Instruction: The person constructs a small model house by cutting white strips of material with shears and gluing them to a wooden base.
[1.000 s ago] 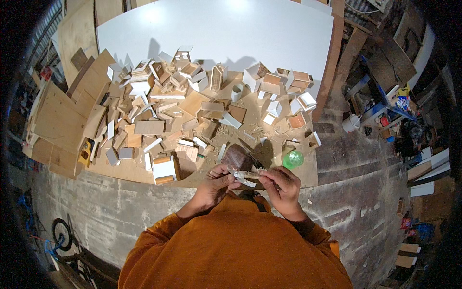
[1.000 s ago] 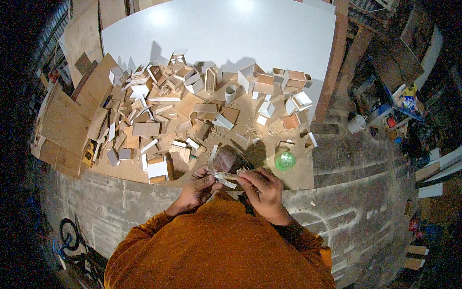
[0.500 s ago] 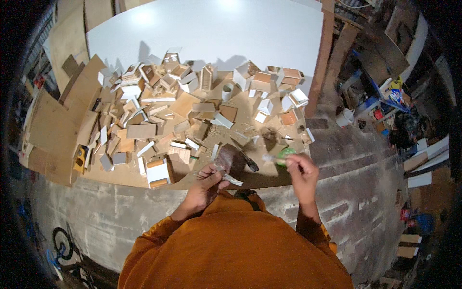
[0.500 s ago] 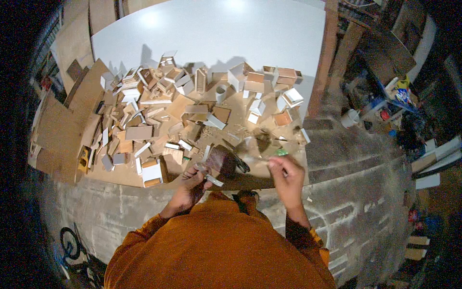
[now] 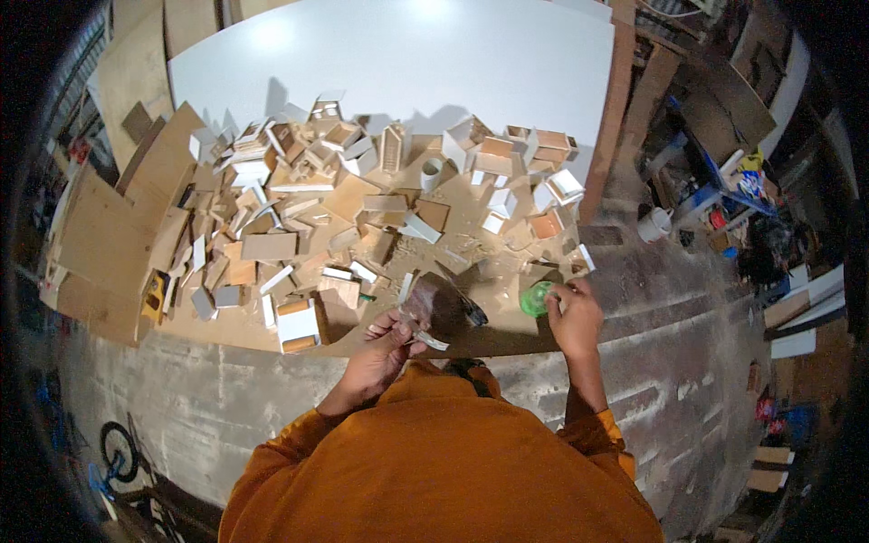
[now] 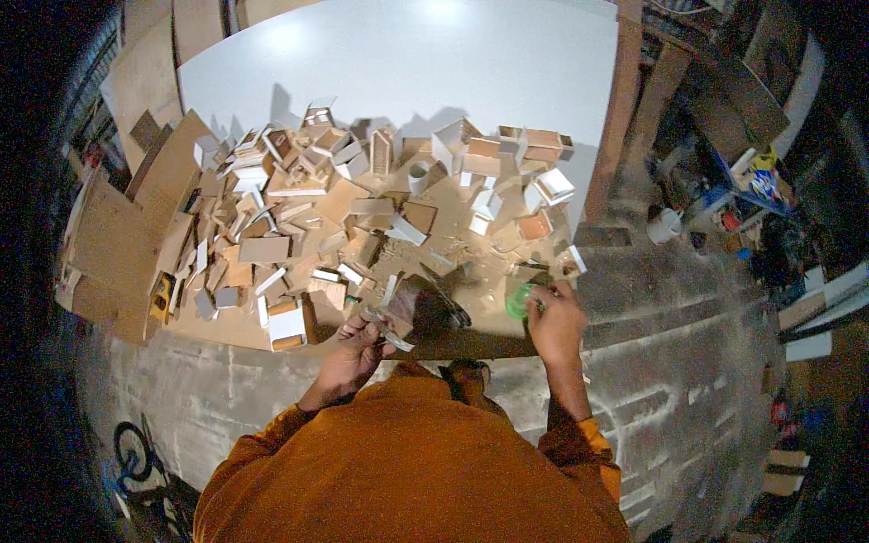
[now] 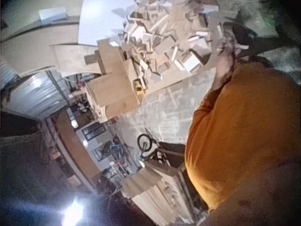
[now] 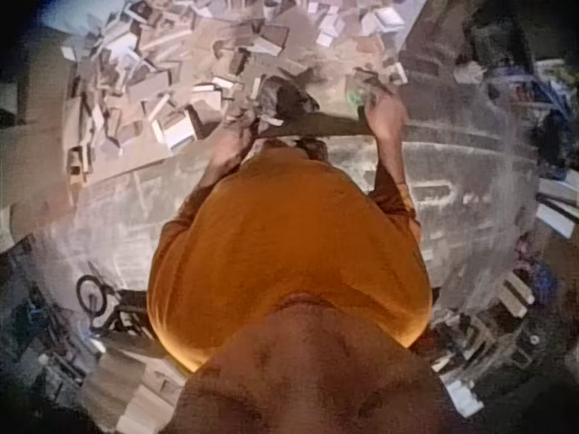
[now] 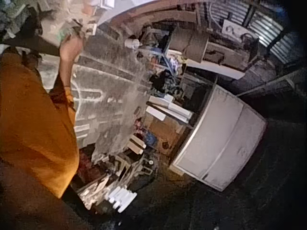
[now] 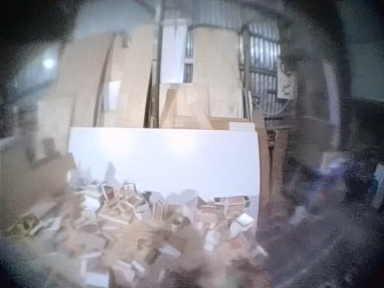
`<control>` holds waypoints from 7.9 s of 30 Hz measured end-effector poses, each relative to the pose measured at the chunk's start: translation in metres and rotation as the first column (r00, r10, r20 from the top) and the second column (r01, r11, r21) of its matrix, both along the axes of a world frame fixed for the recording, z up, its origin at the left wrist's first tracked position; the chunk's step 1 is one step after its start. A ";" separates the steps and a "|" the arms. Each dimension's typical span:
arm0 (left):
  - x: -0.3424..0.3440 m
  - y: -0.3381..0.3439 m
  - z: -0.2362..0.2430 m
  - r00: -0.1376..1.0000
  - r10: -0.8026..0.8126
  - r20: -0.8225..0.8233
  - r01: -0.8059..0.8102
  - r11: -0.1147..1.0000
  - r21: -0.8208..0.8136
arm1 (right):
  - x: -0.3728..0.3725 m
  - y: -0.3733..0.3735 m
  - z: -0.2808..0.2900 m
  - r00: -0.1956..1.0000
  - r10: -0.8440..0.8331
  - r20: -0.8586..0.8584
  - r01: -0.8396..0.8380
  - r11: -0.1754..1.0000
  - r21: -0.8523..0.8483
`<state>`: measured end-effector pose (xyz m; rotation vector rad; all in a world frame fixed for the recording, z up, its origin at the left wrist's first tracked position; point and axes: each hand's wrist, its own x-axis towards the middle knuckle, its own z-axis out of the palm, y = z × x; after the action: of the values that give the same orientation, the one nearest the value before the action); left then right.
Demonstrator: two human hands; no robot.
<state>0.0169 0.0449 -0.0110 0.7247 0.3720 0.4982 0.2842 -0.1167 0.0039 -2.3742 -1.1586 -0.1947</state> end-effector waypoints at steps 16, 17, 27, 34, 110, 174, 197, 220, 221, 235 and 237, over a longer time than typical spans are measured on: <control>-0.031 0.000 0.034 0.868 0.412 -0.276 -0.091 0.679 0.728 | -0.123 0.092 0.062 0.610 0.739 -0.285 -0.601 0.667 0.440; -0.036 0.002 0.036 0.877 0.399 -0.269 -0.108 0.708 0.698 | -0.127 0.097 0.063 0.588 0.760 -0.276 -0.635 0.645 0.426; -0.120 0.019 0.022 0.793 0.541 -0.280 -0.186 0.652 0.735 | -0.184 0.151 0.065 0.406 0.836 -0.369 -0.762 0.532 0.368; -0.190 0.053 -0.014 0.598 0.700 -0.390 -0.305 0.649 0.697 | -0.228 0.190 0.032 0.372 0.785 -0.495 -0.707 0.585 0.397; -0.186 0.074 -0.058 0.653 0.640 -0.405 -0.639 0.753 0.160 | -0.263 0.335 -0.041 0.287 0.683 -0.672 -0.939 0.340 -0.056; -0.174 0.049 -0.035 0.371 0.875 -0.312 -0.320 0.436 0.841 | -0.273 0.319 -0.039 0.326 0.744 -0.583 -0.894 0.444 0.068; -0.176 0.045 -0.044 0.377 0.880 -0.288 -0.211 0.384 0.899 | -0.240 0.304 -0.022 0.311 0.654 -0.690 -0.914 0.406 -0.027; -0.172 0.060 -0.043 0.453 0.847 -0.280 -0.268 0.429 0.863 | -0.233 0.296 -0.037 0.356 0.571 -0.740 -0.876 0.480 -0.051; -0.172 0.058 -0.042 0.455 0.842 -0.289 -0.256 0.434 0.863 | -0.232 0.297 -0.038 0.354 0.550 -0.757 -0.871 0.488 -0.053; -0.173 0.052 -0.053 0.448 0.873 -0.196 0.005 0.217 0.976 | -0.256 0.307 -0.037 0.344 0.531 -0.774 -0.879 0.471 -0.068; -0.173 0.051 -0.054 0.440 0.877 -0.192 0.024 0.203 0.979 | -0.263 0.305 -0.026 0.385 0.534 -0.753 -0.874 0.472 -0.112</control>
<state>-0.1557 0.0956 -0.0652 2.0519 1.2904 1.0896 0.0210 0.1888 -0.0220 -1.6895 -1.9048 1.2948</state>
